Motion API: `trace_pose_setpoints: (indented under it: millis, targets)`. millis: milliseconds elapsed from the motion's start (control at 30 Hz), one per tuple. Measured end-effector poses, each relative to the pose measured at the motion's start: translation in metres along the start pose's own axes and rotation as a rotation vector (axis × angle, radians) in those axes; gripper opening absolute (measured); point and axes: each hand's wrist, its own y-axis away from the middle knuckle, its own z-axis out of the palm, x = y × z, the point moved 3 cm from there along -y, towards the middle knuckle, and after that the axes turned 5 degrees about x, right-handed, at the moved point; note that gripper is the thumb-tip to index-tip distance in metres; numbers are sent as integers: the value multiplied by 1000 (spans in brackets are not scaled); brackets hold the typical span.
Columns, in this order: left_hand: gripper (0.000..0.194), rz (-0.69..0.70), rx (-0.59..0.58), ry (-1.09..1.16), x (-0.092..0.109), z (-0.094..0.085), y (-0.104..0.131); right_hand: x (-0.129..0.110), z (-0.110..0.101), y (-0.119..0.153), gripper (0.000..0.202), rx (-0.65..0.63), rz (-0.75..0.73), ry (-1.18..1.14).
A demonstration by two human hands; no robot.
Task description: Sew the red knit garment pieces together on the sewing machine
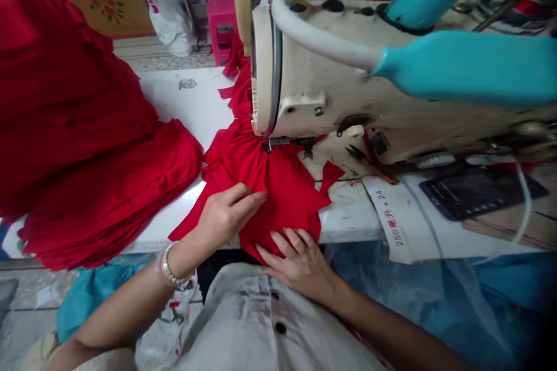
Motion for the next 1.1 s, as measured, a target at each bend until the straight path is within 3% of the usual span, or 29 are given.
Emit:
trace_pose_setpoints:
  millis: [67,167,367,567,933,1033,1100]
  targets:
    - [17,90,20,-30,2,-2,-4,-2,0,0,40,20,13,6]
    - [23,215,-89,-10,8,8,3,-5,1,2,38,36,51,17]
    - [25,57,-86,101,5,18,15,-8,4,3,42,23,60,39]
    - [27,161,-112,67,10,17,11,-10,4,4,36,31,68,39]
    - [28,118,-127,23,9,20,16,-14,1,6,35,-3,61,72]
    - [28,93,-191,4,10,20,17,-6,-13,-8,29,-12,78,-41]
    - [26,65,-259,-25,11,19,16,12,-22,-28,19,23,114,-221]
